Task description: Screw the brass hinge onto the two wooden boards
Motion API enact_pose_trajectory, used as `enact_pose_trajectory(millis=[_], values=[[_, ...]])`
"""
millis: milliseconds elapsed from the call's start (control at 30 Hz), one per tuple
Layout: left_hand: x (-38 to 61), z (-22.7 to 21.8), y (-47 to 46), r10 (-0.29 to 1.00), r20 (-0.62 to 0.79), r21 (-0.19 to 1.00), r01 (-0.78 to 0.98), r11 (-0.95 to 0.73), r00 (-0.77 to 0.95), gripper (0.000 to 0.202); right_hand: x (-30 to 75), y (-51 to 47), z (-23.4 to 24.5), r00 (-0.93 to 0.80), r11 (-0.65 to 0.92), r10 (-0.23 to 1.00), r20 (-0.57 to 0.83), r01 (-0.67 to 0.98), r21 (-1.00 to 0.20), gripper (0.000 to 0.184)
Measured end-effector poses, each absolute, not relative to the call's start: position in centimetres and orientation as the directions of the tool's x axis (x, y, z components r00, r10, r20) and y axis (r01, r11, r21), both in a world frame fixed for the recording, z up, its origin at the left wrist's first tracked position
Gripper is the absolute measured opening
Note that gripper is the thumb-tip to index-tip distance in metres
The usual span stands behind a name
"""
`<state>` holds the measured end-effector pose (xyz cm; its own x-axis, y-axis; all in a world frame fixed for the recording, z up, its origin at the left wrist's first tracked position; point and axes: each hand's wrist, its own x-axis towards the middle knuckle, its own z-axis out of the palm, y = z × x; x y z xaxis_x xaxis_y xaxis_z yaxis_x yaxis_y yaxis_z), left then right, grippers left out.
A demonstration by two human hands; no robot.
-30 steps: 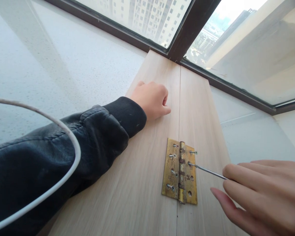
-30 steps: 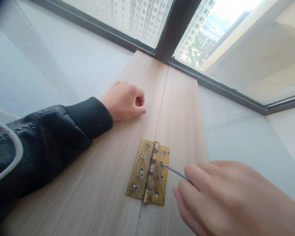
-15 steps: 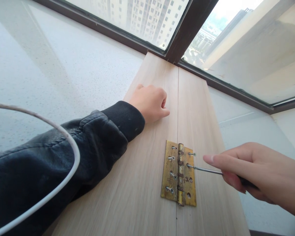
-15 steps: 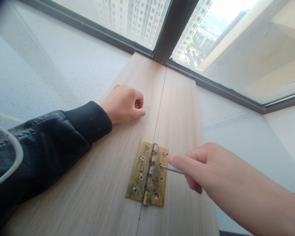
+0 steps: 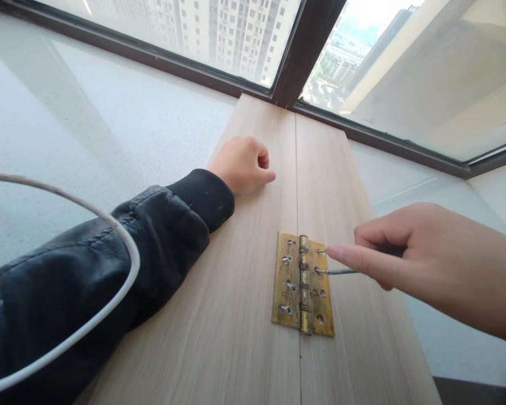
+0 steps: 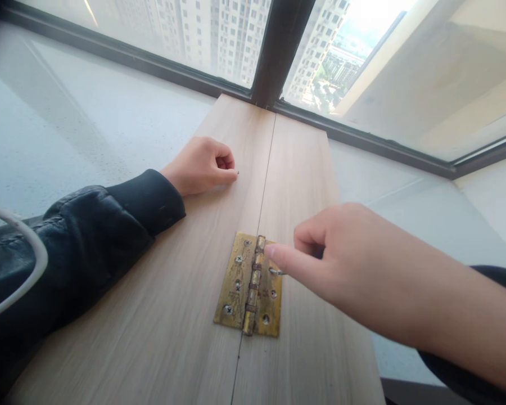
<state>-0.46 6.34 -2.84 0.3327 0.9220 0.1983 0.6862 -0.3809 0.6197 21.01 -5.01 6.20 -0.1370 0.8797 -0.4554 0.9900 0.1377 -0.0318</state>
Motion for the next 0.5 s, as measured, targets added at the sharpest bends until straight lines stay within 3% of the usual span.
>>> enact_pose_trajectory(millis=[233, 500], values=[[-0.8, -3.2, 7.5, 0.931, 0.224, 0.669, 0.649, -0.363, 0.289, 0.010, 20.6, -3.6, 6.1, -0.148, 0.117, 0.880, -0.451, 0.988, -0.096, 0.052], [-1.3, -3.2, 7.9, 0.932, 0.195, 0.731, 0.588, -0.346, 0.305, 0.009, 22.3, -3.1, 5.8, -0.211, 0.104, 0.891, -0.401, 0.956, -0.273, 0.043]])
